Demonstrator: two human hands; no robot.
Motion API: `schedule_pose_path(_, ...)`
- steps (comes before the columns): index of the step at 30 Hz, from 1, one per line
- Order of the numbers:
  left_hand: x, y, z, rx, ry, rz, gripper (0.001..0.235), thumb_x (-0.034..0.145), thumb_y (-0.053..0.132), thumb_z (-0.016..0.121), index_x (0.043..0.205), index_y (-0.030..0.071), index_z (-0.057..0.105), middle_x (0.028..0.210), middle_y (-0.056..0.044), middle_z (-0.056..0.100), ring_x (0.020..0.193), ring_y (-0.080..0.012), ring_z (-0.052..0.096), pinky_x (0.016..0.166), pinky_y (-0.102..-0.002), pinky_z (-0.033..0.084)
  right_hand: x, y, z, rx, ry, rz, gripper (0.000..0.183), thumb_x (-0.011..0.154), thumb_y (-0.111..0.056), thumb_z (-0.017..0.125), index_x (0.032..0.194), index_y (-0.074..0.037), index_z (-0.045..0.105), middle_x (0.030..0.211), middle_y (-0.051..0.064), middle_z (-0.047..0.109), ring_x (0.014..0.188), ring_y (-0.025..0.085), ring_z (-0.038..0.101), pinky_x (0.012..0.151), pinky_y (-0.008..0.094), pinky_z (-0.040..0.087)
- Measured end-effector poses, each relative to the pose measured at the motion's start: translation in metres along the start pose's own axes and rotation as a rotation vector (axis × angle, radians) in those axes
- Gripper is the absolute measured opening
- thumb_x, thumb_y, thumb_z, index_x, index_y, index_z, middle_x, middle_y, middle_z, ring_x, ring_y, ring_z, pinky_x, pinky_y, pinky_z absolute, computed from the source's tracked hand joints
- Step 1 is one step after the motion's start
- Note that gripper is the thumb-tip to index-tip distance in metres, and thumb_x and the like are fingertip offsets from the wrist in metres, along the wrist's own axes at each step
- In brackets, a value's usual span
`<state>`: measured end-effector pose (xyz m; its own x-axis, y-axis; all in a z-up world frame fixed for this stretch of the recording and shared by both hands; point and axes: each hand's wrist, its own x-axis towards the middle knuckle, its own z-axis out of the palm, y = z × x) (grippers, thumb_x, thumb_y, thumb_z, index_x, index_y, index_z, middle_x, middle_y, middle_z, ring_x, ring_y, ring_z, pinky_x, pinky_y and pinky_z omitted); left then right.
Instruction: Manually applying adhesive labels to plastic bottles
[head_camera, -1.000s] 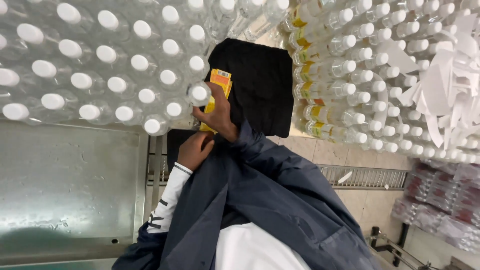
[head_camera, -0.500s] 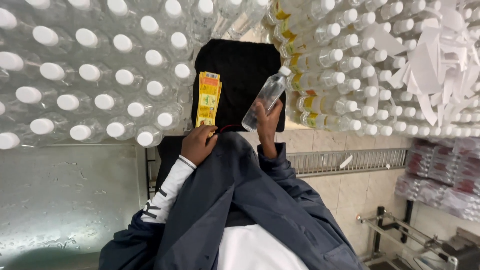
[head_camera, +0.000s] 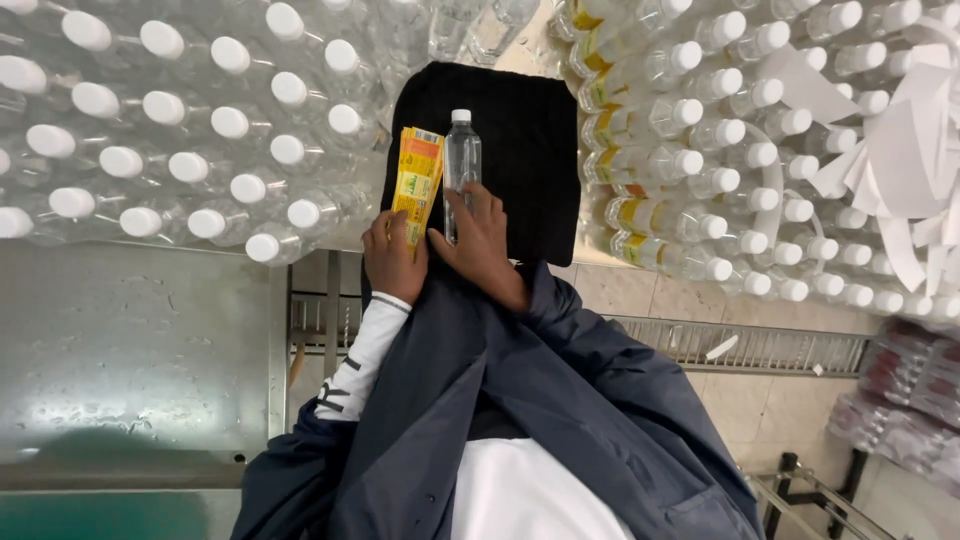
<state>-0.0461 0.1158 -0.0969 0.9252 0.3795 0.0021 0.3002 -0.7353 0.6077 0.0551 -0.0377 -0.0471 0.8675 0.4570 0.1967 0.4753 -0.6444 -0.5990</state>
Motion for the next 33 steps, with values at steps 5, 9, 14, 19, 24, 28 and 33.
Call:
schedule_pose_path(5, 0.009, 0.017, 0.003, 0.132, 0.071, -0.149, 0.063, 0.096, 0.012, 0.084, 0.151, 0.004, 0.054, 0.135, -0.020, 0.058, 0.122, -0.0468, 0.061, 0.096, -0.060, 0.057, -0.003, 0.042, -0.027, -0.046, 0.091, 0.038, 0.056, 0.092, -0.032, 0.086, 0.141, -0.010, 0.069, 0.126, 0.022, 0.060, 0.101, 0.047, 0.068, 0.086, 0.058, 0.056)
schedule_pose_path(9, 0.010, -0.008, 0.023, 0.121, 0.082, -0.204, 0.060, 0.092, 0.014, 0.089, 0.144, 0.003, 0.061, 0.125, -0.016, 0.060, 0.115, -0.0445, 0.062, 0.094, -0.056, 0.053, -0.026, 0.090, -0.028, -0.076, 0.111, 0.161, 0.078, 0.098, -0.054, 0.085, 0.147, -0.001, 0.057, 0.127, 0.027, 0.056, 0.104, 0.046, 0.064, 0.092, 0.056, 0.053)
schedule_pose_path(14, 0.015, -0.022, 0.025, 0.031, 0.220, -0.219, 0.030, 0.093, 0.016, 0.090, 0.114, 0.013, 0.068, 0.095, -0.004, 0.062, 0.091, -0.0374, 0.068, 0.082, -0.051, 0.053, -0.010, 0.072, -0.039, 0.292, -0.012, 0.439, 0.092, 0.091, -0.035, 0.094, 0.157, -0.001, 0.040, 0.135, 0.025, 0.051, 0.124, 0.039, 0.059, 0.111, 0.051, 0.048)
schedule_pose_path(19, 0.018, -0.006, 0.007, -0.601, 0.312, -0.360, 0.019, 0.098, 0.024, 0.090, 0.104, 0.016, 0.074, 0.091, -0.003, 0.071, 0.086, -0.0228, 0.074, 0.073, -0.034, 0.060, -0.004, 0.050, -0.030, 0.310, 0.052, 0.448, 0.097, 0.095, -0.032, 0.088, 0.165, 0.003, 0.029, 0.143, 0.033, 0.044, 0.133, 0.053, 0.053, 0.111, 0.068, 0.044)
schedule_pose_path(24, 0.036, 0.038, -0.019, -1.452, 0.116, -0.462, 0.026, 0.098, 0.019, 0.087, 0.113, 0.013, 0.067, 0.103, -0.003, 0.068, 0.095, -0.0177, 0.074, 0.077, -0.034, 0.069, 0.011, 0.023, -0.046, 0.192, 0.169, 0.271, 0.085, 0.109, -0.040, 0.079, 0.167, 0.001, 0.032, 0.151, 0.031, 0.036, 0.139, 0.050, 0.044, 0.117, 0.067, 0.037)
schedule_pose_path(28, 0.039, 0.061, -0.018, -1.678, -0.225, -0.492, 0.022, 0.103, 0.010, 0.078, 0.119, 0.010, 0.063, 0.103, -0.001, 0.064, 0.093, -0.0169, 0.073, 0.077, -0.031, 0.066, 0.012, -0.004, -0.054, 0.738, 0.060, 0.206, 0.050, 0.101, -0.033, 0.083, 0.139, -0.004, 0.068, 0.121, 0.016, 0.066, 0.107, 0.030, 0.068, 0.086, 0.041, 0.060)
schedule_pose_path(33, 0.052, 0.062, -0.021, -1.421, -0.279, -0.366, 0.033, 0.104, 0.001, 0.074, 0.135, 0.008, 0.063, 0.107, -0.008, 0.073, 0.096, -0.0161, 0.074, 0.081, -0.031, 0.065, 0.016, -0.038, -0.054, 0.779, 0.183, 0.161, 0.041, 0.093, -0.027, 0.093, 0.127, -0.009, 0.080, 0.113, 0.006, 0.069, 0.087, 0.017, 0.067, 0.070, 0.027, 0.060)
